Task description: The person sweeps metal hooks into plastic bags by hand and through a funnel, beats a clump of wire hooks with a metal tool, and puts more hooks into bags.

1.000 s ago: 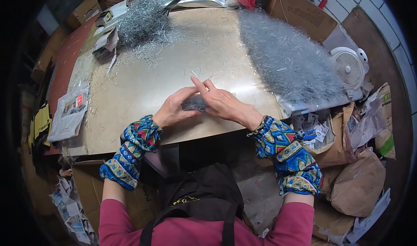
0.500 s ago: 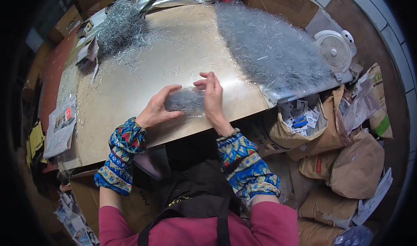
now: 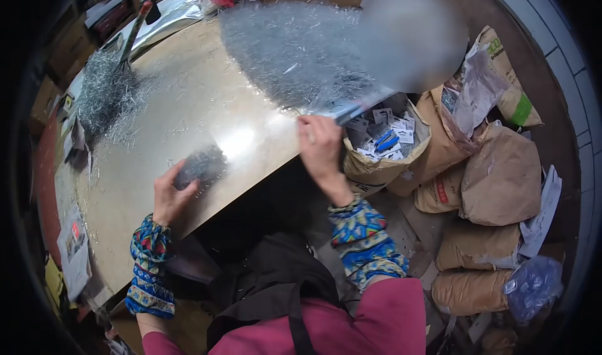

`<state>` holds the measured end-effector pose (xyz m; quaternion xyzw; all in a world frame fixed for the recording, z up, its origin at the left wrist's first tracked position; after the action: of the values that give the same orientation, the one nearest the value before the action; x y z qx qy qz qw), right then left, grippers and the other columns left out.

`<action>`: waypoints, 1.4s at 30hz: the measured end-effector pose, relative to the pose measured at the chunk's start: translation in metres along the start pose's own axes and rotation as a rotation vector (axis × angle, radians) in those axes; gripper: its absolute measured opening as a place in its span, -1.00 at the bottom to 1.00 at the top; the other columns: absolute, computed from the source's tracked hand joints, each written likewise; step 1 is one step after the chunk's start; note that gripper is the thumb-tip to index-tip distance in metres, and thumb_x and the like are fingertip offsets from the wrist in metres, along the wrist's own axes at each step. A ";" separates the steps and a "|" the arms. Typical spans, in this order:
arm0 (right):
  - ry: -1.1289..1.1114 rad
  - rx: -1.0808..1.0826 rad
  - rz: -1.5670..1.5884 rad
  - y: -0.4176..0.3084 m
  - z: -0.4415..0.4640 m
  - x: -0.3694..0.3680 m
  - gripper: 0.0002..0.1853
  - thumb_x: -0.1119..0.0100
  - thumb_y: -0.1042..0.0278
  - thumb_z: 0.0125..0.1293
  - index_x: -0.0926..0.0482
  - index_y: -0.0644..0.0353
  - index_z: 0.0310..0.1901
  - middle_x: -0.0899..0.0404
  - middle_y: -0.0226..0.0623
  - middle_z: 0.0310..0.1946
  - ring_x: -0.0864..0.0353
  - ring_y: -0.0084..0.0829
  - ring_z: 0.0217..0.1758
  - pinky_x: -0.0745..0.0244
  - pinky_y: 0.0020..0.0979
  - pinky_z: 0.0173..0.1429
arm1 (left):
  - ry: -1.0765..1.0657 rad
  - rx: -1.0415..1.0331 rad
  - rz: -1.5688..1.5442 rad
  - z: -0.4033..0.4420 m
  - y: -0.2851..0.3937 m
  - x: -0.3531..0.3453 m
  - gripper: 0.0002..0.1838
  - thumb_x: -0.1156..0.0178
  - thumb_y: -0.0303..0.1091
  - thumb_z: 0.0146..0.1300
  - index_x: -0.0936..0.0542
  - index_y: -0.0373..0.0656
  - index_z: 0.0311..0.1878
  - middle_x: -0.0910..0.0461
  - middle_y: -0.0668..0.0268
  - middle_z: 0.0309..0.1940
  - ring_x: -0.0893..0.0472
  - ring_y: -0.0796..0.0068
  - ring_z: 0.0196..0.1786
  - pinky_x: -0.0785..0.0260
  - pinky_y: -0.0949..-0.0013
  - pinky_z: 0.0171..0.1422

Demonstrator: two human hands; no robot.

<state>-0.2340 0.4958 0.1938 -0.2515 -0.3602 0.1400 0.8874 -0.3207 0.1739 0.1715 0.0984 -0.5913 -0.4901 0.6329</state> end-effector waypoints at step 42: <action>0.122 0.137 -0.313 0.067 0.046 -0.004 -0.41 0.07 -0.13 0.49 -0.37 0.06 0.40 -0.04 0.06 0.51 0.07 0.22 0.55 0.10 0.23 0.50 | 0.544 0.367 -0.719 0.190 0.003 -0.171 -0.15 0.08 0.10 0.48 0.09 -0.34 0.54 0.15 -0.08 0.57 0.13 0.08 0.62 0.24 0.21 0.63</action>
<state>-0.2741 0.5664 0.1834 -0.1392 -0.3299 0.0088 0.9337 -0.4493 0.3880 0.1155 0.5309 -0.4096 -0.5217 0.5274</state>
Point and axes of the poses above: each hand's wrist, its own z-axis towards the middle knuckle, its own x-axis out of the back of the hand, y = z × x, the point moved 9 cm from there along z, towards the middle knuckle
